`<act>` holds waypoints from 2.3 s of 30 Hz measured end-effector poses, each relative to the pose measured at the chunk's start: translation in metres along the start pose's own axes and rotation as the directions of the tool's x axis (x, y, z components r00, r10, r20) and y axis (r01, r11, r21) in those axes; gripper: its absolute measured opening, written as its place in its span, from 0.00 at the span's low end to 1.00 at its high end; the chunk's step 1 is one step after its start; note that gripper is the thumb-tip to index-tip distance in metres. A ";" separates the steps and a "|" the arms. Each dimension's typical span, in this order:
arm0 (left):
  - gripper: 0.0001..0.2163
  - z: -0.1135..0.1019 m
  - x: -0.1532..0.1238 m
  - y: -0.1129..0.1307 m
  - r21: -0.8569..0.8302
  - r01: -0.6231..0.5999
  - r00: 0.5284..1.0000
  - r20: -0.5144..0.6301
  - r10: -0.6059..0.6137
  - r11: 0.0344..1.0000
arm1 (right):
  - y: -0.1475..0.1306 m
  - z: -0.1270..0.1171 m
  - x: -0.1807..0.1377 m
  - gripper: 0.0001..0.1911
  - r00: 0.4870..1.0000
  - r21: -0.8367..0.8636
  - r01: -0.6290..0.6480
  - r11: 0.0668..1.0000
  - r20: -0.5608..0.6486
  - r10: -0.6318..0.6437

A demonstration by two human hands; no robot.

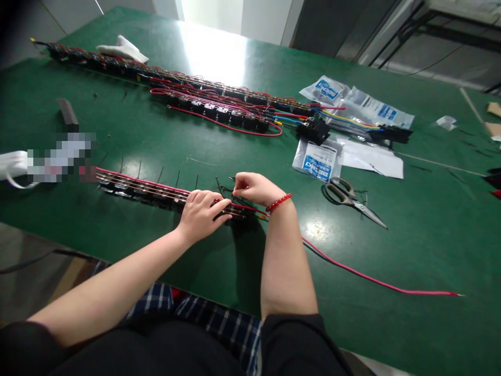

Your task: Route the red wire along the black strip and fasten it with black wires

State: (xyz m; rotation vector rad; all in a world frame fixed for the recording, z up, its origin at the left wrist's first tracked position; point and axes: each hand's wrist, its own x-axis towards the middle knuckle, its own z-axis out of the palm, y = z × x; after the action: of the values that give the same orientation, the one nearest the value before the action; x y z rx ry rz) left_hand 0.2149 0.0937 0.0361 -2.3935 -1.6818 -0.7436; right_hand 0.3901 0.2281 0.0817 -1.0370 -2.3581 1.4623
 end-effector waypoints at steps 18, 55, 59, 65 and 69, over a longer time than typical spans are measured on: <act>0.15 0.000 -0.001 0.000 0.001 0.017 0.999 0.027 -0.017 1.000 | -0.005 -0.018 -0.017 0.10 0.918 -0.027 -0.271 0.962 0.294 0.267; 0.16 -0.005 -0.001 0.002 -0.030 0.058 0.997 0.044 -0.057 0.998 | -0.009 0.093 -0.077 0.28 0.901 -0.466 -0.110 0.878 -0.419 -0.110; 0.16 -0.005 -0.001 0.001 -0.043 0.076 0.996 0.039 -0.074 0.996 | -0.008 0.096 -0.073 0.26 0.894 -0.502 -0.146 0.853 -0.436 -0.104; 0.16 -0.007 -0.001 0.002 -0.046 0.085 0.996 0.041 -0.083 0.995 | -0.004 0.099 -0.074 0.28 0.895 -0.546 -0.131 0.828 -0.425 -0.139; 0.15 -0.007 0.001 0.003 -0.044 0.080 0.996 0.036 -0.078 0.996 | -0.001 0.102 -0.074 0.29 0.884 -0.567 -0.125 0.814 -0.437 -0.168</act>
State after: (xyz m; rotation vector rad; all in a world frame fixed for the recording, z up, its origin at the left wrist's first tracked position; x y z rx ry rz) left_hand 0.2156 0.0906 0.0427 -2.3953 -1.8011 -0.7646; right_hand 0.3953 0.1074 0.0464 -1.2987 -2.4478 0.3583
